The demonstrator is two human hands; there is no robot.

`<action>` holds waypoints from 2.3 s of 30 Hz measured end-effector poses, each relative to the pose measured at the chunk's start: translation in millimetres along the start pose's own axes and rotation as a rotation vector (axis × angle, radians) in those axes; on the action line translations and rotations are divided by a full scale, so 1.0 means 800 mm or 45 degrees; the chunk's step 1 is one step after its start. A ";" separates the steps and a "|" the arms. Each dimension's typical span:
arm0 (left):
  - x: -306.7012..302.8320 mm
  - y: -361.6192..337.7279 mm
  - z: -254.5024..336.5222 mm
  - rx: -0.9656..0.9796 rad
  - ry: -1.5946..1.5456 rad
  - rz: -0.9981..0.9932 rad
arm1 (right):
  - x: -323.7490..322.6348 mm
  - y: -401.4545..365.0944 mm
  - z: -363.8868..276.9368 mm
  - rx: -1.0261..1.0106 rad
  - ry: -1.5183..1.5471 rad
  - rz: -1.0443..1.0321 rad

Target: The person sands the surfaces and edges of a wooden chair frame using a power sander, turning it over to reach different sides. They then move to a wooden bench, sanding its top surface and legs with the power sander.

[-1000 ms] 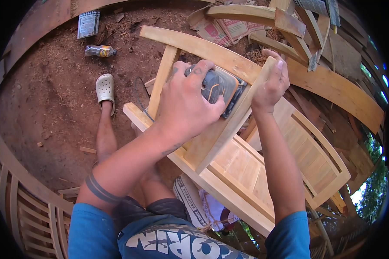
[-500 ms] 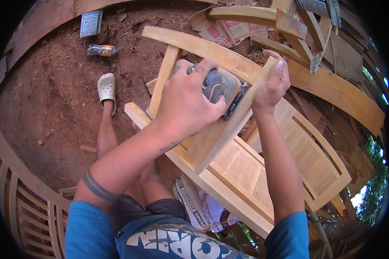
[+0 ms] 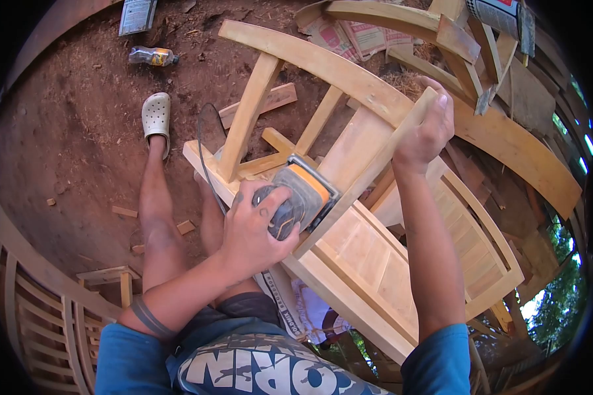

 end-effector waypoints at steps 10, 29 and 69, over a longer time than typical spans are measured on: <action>0.000 0.084 0.028 0.061 -0.019 0.102 | 0.000 -0.001 -0.002 -0.015 -0.008 -0.007; -0.003 0.108 0.034 0.089 0.022 0.072 | -0.001 0.000 0.001 0.032 0.005 -0.005; 0.005 -0.077 -0.040 -0.042 0.008 0.031 | 0.000 0.003 0.001 -0.084 -0.132 0.006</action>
Point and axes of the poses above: each hand's wrist, its own y-axis towards the middle knuckle, its own x-axis out of the palm, z = x × y, the point moved 2 cm from there along y, towards the middle knuckle, and after that the axes turned 11 degrees about -y, right-handed, at the moved point
